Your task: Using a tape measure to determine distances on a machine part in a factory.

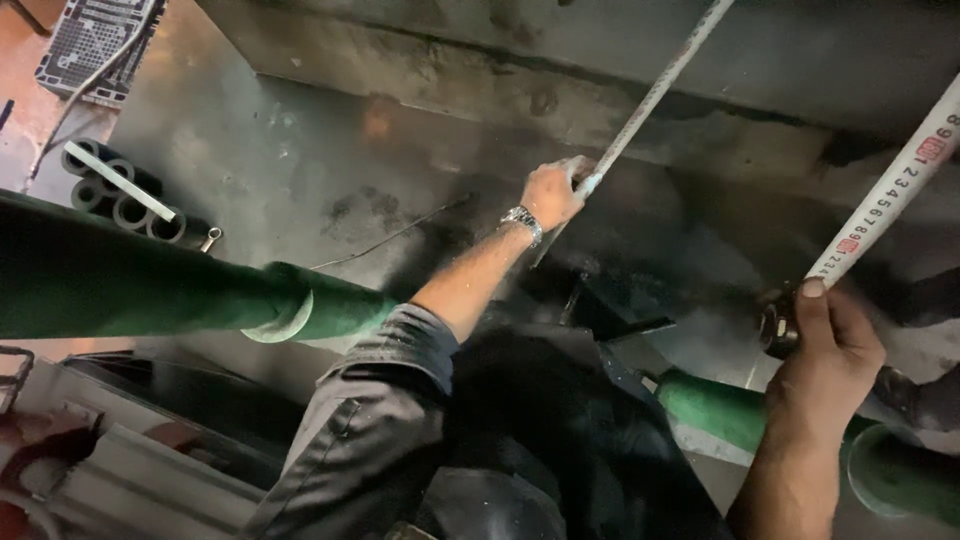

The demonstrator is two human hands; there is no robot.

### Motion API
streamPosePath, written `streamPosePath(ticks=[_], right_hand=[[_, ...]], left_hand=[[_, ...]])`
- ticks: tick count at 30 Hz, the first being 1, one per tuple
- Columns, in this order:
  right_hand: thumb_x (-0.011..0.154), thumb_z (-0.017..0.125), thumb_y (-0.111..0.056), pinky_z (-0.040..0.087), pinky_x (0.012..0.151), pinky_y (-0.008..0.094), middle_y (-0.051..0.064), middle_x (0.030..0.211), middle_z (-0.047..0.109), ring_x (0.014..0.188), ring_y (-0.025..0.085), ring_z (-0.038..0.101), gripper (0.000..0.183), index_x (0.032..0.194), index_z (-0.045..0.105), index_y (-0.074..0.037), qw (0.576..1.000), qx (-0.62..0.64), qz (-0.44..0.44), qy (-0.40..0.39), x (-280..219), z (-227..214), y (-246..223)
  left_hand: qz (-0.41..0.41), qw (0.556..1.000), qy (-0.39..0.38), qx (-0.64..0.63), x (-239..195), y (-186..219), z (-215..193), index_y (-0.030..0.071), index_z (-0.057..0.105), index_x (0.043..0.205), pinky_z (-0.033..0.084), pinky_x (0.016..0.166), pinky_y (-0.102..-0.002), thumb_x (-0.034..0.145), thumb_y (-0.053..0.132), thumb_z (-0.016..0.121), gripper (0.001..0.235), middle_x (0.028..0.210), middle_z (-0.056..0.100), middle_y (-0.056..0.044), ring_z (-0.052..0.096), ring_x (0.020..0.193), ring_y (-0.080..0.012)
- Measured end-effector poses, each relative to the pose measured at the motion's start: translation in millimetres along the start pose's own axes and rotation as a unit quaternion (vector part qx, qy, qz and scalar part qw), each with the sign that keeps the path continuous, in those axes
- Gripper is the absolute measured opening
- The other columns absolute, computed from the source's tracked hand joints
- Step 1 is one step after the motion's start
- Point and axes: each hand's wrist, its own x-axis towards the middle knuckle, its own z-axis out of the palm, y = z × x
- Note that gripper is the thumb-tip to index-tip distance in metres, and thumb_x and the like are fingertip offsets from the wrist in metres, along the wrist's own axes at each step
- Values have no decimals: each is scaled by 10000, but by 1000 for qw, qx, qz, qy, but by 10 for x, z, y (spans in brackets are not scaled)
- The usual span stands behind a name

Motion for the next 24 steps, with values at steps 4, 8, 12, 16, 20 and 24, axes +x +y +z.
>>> streamPosePath(ticks=[4,8,12,16,20,24], right_hand=[[1188,670,-124,492,836,265,73,997,708,863,120,635,192,1195,685,68,999,6,-5,-35,-41,35,-80],[1159,674,-75,486,831,270,73,1016,696,919,125,617,171,1230,701,78,999,-31,-6,2,-22,-61,133],[1144,698,-113,510,789,265,78,1036,709,875,131,638,181,1214,691,55,999,32,26,0,-54,-15,95],[1146,726,-125,478,756,259,75,998,694,836,127,608,192,1195,700,59,998,36,56,8,-61,-4,107],[1128,717,-111,506,812,248,83,1018,714,879,131,643,184,1199,700,58,999,34,31,-9,-41,33,133],[1129,721,-112,504,780,256,78,1012,713,857,127,637,178,1197,705,52,999,38,36,2,-23,-2,180]], left_hand=[[4,998,46,51,-1,-132,160,90,705,1159,563,866,-482,905,393,748,398,1100,730,-158,701,977,-386],[32,996,66,57,-16,-19,42,109,714,1125,570,860,-473,885,352,730,342,1102,732,-136,697,982,-379],[0,1000,10,-1,-46,102,-69,157,742,1073,563,847,-468,915,320,702,231,1037,745,-79,714,962,-338],[11,999,21,-22,-62,57,-44,138,729,1069,561,849,-458,936,321,716,227,1049,731,-86,706,970,-339],[13,1000,26,-5,-47,39,-64,144,745,1065,559,866,-455,888,282,709,227,1052,745,-78,709,991,-338],[17,999,33,-8,-20,25,-59,130,745,1085,563,859,-451,909,306,715,251,1069,752,-95,715,966,-342]])
